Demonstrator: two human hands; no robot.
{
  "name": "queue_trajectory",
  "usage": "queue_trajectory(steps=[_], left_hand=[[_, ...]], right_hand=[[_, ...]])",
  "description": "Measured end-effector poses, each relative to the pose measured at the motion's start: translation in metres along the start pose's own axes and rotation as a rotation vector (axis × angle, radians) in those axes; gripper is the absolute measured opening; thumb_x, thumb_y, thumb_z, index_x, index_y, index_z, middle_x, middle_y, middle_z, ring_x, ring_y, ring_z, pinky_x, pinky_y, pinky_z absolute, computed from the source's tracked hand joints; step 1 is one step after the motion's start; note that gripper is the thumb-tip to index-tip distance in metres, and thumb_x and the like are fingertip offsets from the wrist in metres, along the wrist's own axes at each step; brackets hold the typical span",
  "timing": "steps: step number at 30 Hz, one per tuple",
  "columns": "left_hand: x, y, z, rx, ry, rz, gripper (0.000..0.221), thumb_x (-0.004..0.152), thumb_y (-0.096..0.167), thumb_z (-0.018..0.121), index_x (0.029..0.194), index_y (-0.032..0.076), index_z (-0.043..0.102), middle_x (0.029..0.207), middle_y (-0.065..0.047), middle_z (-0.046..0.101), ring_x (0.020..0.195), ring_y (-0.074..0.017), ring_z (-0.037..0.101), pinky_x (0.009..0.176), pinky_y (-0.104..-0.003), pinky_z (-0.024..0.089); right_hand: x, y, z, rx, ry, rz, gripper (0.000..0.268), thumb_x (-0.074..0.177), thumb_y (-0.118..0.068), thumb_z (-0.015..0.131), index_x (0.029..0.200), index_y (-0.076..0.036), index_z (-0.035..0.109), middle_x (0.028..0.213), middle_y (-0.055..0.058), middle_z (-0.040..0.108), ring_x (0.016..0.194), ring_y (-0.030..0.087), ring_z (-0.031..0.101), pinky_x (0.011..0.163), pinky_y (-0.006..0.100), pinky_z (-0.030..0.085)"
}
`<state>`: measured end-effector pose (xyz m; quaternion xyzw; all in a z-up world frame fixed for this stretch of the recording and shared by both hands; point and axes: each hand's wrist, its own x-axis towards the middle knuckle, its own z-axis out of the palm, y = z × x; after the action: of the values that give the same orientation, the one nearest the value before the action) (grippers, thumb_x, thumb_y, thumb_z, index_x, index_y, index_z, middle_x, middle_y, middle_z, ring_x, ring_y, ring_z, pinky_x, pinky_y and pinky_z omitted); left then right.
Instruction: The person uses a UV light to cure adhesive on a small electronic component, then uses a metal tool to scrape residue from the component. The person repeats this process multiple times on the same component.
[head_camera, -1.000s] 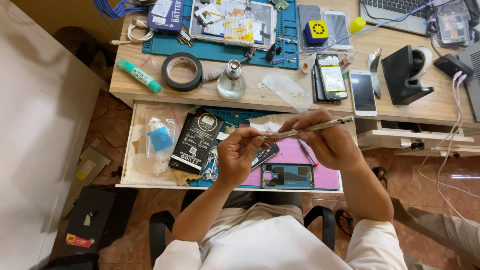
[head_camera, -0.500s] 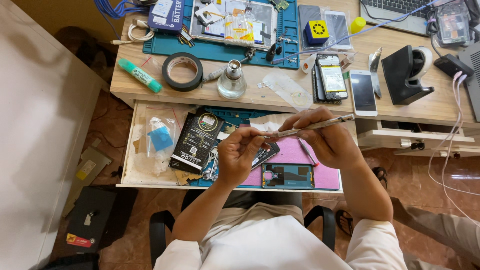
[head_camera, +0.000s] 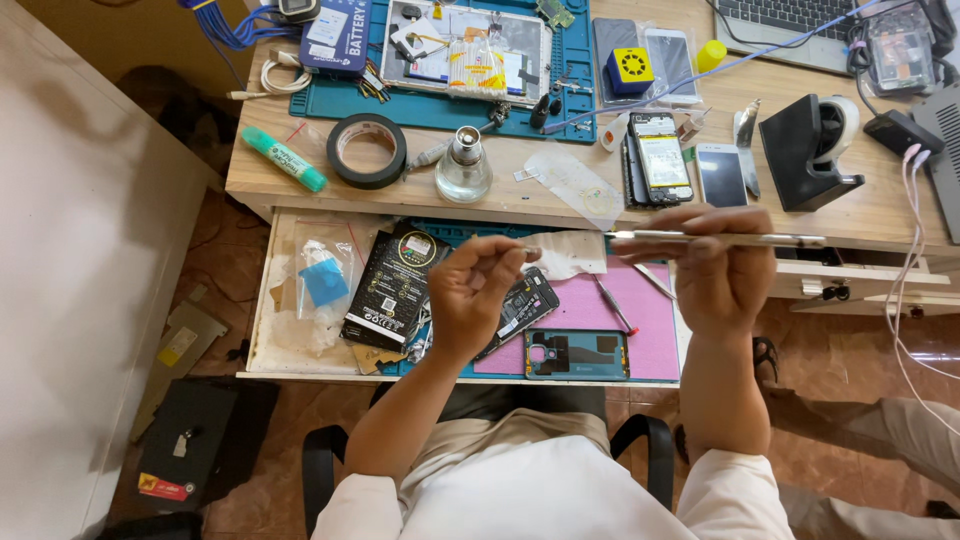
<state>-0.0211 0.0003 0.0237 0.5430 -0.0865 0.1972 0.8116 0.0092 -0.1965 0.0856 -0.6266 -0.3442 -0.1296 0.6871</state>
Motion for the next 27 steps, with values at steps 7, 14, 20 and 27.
queue_trajectory(steps=[7,14,20,27], left_hand=[[0.056,0.035,0.017,0.179,0.024,0.168,0.018,0.086,0.018,0.062,0.091,0.001,0.063,0.075,-0.015,0.065,0.06,-0.0126,0.06,0.052,-0.019,0.048],[0.077,0.065,0.038,0.148,0.019,0.223,0.018,0.084,0.023,0.064,0.092,0.007,0.065,0.08,-0.005,0.066,0.077,-0.0096,0.062,0.067,-0.022,0.054],[0.077,0.068,0.044,0.139,0.011,0.178,0.018,0.083,0.022,0.064,0.091,0.006,0.065,0.084,-0.005,0.067,0.078,-0.0112,0.063,0.07,-0.023,0.055],[0.079,0.069,0.056,0.068,-0.006,0.161,0.018,0.082,0.023,0.065,0.093,0.008,0.064,0.088,-0.003,0.067,0.08,-0.0095,0.061,0.072,-0.022,0.053]], right_hand=[[-0.047,0.027,-0.048,-0.719,0.036,0.123,0.008,0.091,-0.007,0.059,0.09,0.0,0.056,0.064,0.008,0.063,0.047,0.018,0.06,0.041,0.021,0.042],[-0.088,0.056,-0.066,-1.459,-0.634,0.953,0.024,0.087,-0.038,0.053,0.095,-0.016,0.058,0.078,0.009,0.068,0.076,0.034,0.062,0.063,0.044,0.046],[-0.101,0.072,-0.075,-1.513,-0.772,1.172,0.023,0.088,-0.042,0.049,0.091,-0.02,0.057,0.083,0.002,0.065,0.079,0.027,0.06,0.06,0.037,0.043],[-0.093,0.06,-0.075,-1.49,-0.677,1.22,0.028,0.088,-0.043,0.051,0.102,-0.02,0.06,0.093,0.0,0.067,0.089,0.025,0.061,0.064,0.037,0.045]])
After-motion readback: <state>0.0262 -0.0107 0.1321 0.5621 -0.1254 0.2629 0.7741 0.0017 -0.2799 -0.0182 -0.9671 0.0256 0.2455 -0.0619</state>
